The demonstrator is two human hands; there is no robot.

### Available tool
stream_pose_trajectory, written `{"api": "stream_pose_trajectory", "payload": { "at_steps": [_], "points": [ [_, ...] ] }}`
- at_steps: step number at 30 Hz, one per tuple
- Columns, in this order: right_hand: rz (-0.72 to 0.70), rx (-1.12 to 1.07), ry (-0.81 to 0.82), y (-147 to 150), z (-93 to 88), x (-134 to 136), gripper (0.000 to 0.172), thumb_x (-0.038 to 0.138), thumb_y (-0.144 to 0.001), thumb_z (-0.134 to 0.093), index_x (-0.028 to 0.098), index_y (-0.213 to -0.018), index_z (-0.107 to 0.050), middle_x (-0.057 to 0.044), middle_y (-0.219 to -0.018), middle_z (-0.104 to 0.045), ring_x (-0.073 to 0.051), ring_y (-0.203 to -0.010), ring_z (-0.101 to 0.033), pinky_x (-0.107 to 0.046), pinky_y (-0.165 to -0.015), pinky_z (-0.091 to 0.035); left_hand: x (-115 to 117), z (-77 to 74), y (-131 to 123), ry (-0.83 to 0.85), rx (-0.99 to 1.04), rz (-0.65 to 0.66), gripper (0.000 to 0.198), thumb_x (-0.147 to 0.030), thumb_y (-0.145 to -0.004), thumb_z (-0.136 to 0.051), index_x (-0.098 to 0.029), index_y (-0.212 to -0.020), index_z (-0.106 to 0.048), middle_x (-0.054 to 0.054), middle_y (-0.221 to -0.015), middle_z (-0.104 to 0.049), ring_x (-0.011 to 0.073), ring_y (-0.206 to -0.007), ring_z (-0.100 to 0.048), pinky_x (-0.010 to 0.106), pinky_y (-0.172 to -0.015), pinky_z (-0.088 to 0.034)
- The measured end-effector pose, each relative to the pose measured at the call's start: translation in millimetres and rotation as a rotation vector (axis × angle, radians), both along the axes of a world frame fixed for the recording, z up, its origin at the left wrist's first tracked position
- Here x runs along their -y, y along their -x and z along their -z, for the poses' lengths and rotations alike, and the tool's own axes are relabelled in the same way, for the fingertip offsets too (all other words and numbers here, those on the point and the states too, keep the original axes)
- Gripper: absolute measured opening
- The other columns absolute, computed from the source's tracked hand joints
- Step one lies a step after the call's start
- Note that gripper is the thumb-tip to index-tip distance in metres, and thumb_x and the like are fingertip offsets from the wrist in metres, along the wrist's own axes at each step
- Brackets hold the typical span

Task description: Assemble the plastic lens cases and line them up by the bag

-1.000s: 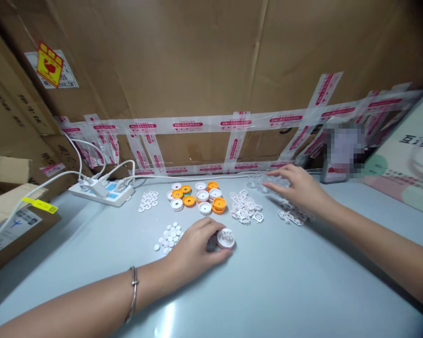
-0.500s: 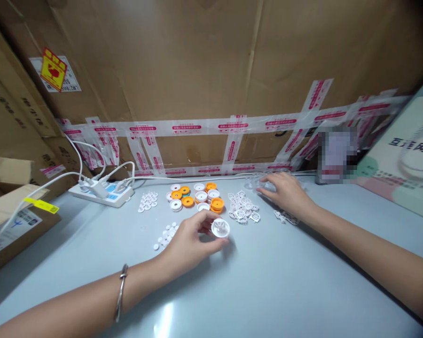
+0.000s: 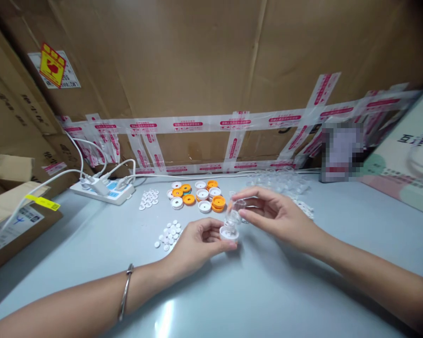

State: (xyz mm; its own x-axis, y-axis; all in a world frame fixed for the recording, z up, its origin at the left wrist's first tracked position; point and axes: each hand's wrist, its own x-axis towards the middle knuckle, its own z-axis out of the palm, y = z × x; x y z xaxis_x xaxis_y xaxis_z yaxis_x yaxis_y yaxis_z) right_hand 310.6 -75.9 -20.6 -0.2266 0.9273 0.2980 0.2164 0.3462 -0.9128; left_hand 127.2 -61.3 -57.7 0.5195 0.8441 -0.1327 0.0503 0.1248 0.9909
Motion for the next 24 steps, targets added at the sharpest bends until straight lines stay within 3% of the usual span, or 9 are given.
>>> {"api": "stream_pose_trajectory", "payload": {
  "at_steps": [7,24],
  "points": [
    [-0.088,0.07,-0.031,2,8.4,2,0.017,0.026,-0.078,-0.059,0.021,-0.094,-0.062,-0.006,-0.099,-0.062,-0.019,-0.097,-0.06,-0.036,-0.088,-0.052,0,-0.6,1,-0.073,-0.018,0.012,0.031,-0.021,-0.065,-0.073,-0.012,-0.094,-0.063,0.006,-0.087,-0.066,0.0137,-0.072,-0.06,0.028,-0.072,-0.046],
    [-0.094,0.057,0.027,4,14.3,4,0.016,0.027,-0.078,-0.059,0.02,-0.092,-0.061,-0.005,-0.097,-0.059,-0.017,-0.097,-0.059,-0.035,-0.088,-0.053,-1,1.4,1,-0.093,0.004,0.004,0.029,-0.02,-0.065,-0.073,-0.013,-0.091,-0.063,0.004,-0.083,-0.064,0.0121,-0.069,-0.057,0.027,-0.071,-0.045]
  ]
}}
